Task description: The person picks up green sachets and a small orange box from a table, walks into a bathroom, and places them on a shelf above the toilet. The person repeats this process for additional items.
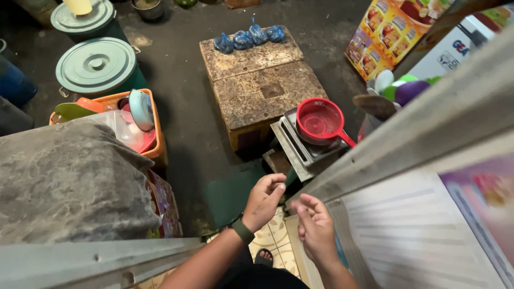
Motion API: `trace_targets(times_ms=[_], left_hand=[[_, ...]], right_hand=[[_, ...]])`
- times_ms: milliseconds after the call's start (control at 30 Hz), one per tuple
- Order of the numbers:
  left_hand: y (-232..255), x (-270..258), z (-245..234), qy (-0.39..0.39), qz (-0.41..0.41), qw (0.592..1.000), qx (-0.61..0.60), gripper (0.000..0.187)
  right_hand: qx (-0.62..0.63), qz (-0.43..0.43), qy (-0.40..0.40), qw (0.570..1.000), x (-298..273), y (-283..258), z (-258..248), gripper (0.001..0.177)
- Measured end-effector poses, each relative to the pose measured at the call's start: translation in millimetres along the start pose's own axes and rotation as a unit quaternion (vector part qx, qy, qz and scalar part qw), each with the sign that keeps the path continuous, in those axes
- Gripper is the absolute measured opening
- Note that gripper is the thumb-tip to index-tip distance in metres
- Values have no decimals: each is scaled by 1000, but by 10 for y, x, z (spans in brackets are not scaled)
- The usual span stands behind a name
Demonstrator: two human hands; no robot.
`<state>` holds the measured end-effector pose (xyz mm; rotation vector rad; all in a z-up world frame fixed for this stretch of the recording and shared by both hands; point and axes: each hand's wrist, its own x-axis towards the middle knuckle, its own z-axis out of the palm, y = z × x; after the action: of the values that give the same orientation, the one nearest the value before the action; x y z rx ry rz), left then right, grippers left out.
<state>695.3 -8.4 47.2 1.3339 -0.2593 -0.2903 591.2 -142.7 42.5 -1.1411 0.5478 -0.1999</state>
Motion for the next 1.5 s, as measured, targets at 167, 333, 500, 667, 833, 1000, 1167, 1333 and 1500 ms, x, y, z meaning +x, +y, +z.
trace_targets(times_ms=[167,333,500,667,833,1000,1167,1333,1500], left_hand=[[-128,845,-120,1,-86,996,-11,20],[-459,1893,-578,-7,-69,998,-8,36],[-346,2838,-1398,-11,-97,994,39,50],[143,3602,-2326,-19,62,997,44,28],[539,4014,-3187,65,-112,992,1,24],[492,3990,-3977,148,-91,981,80,30],[289,4128,-4710,214,-9,975,-63,45],[527,4849,-5159,266,8,964,17,29],[876,6008,-5345,296,-113,946,-67,28]], right_hand=[[71,42,-18,996,548,297,-67,24],[19,-62,-47,997,1401,500,101,42],[-40,-13,53,998,2297,53,1105,14],[-58,11,22,998,3257,-289,2066,17],[-108,22,-70,992,4133,79,2692,25],[-204,-10,-238,950,4814,390,3403,59],[-179,-44,-324,928,5339,361,4425,17],[-68,108,-325,937,5979,95,5339,36],[-159,125,-259,945,6930,-41,5861,30]])
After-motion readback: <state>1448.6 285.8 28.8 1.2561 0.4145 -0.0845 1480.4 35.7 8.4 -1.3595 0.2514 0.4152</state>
